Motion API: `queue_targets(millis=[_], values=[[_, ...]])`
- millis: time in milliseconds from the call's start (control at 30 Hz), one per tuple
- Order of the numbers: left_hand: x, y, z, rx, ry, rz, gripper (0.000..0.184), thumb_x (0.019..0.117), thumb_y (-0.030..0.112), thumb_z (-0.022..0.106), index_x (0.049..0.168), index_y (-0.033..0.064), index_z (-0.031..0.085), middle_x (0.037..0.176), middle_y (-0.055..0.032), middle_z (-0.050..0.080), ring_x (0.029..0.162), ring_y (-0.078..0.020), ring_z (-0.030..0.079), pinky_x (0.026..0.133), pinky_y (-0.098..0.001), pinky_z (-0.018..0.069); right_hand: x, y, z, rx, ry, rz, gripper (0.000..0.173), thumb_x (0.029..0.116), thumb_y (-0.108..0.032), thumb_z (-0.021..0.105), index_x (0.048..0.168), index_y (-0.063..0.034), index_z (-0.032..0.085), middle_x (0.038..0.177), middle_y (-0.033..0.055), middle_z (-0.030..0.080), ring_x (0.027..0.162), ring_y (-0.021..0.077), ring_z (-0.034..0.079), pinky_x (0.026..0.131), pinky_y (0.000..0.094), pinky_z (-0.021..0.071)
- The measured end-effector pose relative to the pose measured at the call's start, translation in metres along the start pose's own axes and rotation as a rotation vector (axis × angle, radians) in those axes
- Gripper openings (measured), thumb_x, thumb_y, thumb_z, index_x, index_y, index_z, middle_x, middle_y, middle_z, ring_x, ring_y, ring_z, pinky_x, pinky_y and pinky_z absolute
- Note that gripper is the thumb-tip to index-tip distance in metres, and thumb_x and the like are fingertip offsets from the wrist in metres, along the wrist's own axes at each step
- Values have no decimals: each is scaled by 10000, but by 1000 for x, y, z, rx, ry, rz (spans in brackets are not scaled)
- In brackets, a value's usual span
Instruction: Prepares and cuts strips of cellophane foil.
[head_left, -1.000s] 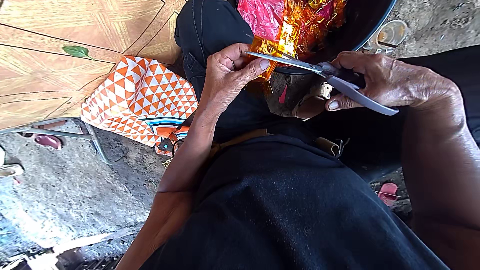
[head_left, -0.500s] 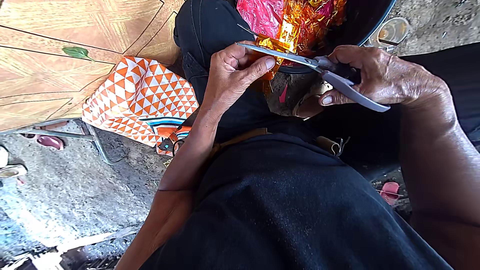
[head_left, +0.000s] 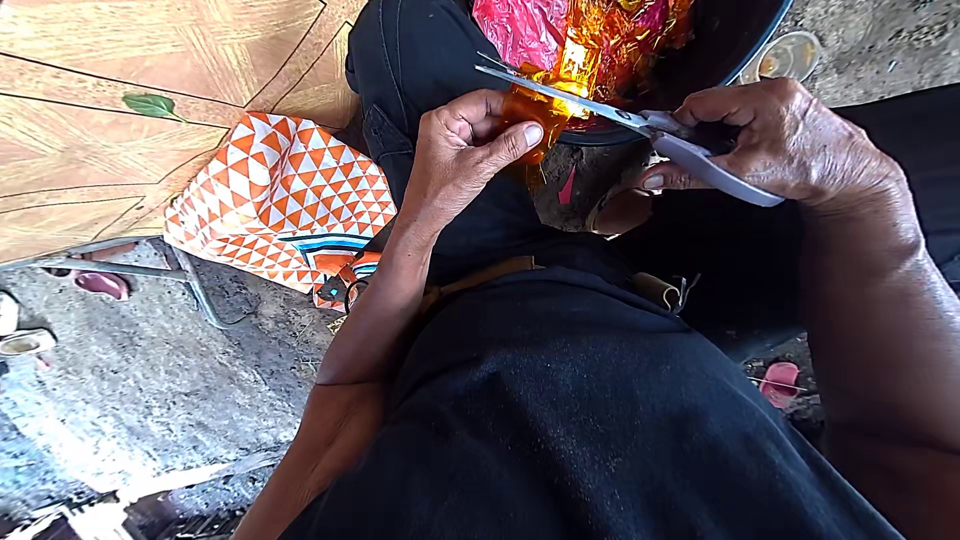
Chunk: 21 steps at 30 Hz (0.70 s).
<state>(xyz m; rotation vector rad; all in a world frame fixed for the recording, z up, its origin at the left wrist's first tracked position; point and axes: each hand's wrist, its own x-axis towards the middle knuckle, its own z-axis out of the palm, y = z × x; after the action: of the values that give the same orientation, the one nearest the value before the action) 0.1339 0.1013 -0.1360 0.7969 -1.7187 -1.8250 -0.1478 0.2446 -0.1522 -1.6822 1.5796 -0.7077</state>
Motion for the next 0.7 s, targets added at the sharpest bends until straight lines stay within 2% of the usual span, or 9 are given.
queue_targets(millis=[133, 267, 367, 500, 567, 633, 700], values=[[0, 1, 1, 12, 5, -1, 157, 910, -40, 711, 1063, -20, 681, 916, -35, 760, 844, -102, 737, 813, -284, 627, 0, 3, 1, 38, -3, -24, 460, 849, -603, 701, 805, -152, 624, 662, -100, 531, 573, -63, 455, 501, 163, 347], [-1, 0, 0, -3, 7, 0, 167, 910, -41, 713, 1071, -21, 675, 926, -40, 761, 855, -111, 740, 822, -295, 630, 0, 1, 0, 76, -80, 18, 559, 786, -695, 721, 924, -157, 652, 770, -114, 588, 660, -85, 517, 565, 124, 418], [-1, 1, 0, 2, 14, 1, 173, 904, -42, 714, 1071, -16, 677, 927, -33, 763, 850, -104, 739, 821, -292, 630, 0, -4, -1, 72, -167, 75, 673, 739, -753, 702, 1036, -152, 641, 911, -103, 566, 768, -85, 522, 646, 98, 433], [-2, 0, 1, 2, 19, 6, 186, 901, -42, 719, 1080, -14, 674, 933, -26, 762, 860, -105, 740, 821, -297, 632, -1, -5, -3, 51, -187, 107, 753, 701, -788, 696, 1075, -137, 642, 987, -68, 586, 857, -46, 534, 721, 139, 444], [-1, 0, 1, 4, 15, 7, 189, 903, -45, 715, 1084, -23, 669, 936, -35, 761, 863, -112, 740, 823, -302, 632, -3, -6, -5, 67, -202, 150, 797, 686, -784, 706, 1139, -131, 645, 1032, -55, 600, 900, -35, 552, 759, 155, 461], [-1, 1, 2, 4, 14, 4, 189, 905, -44, 713, 1087, -25, 666, 932, -33, 759, 862, -107, 738, 820, -294, 630, -3, -7, -8, 79, -212, 179, 826, 672, -788, 715, 1180, -141, 642, 1048, -60, 608, 907, -42, 565, 762, 145, 474], [0, 1, 2, -1, 18, 1, 191, 906, -45, 711, 1089, -21, 664, 929, -28, 760, 858, -103, 738, 815, -289, 629, -4, -8, -9, 79, -209, 202, 842, 641, -812, 718, 1170, -162, 640, 1050, -70, 612, 888, -53, 567, 735, 135, 471]])
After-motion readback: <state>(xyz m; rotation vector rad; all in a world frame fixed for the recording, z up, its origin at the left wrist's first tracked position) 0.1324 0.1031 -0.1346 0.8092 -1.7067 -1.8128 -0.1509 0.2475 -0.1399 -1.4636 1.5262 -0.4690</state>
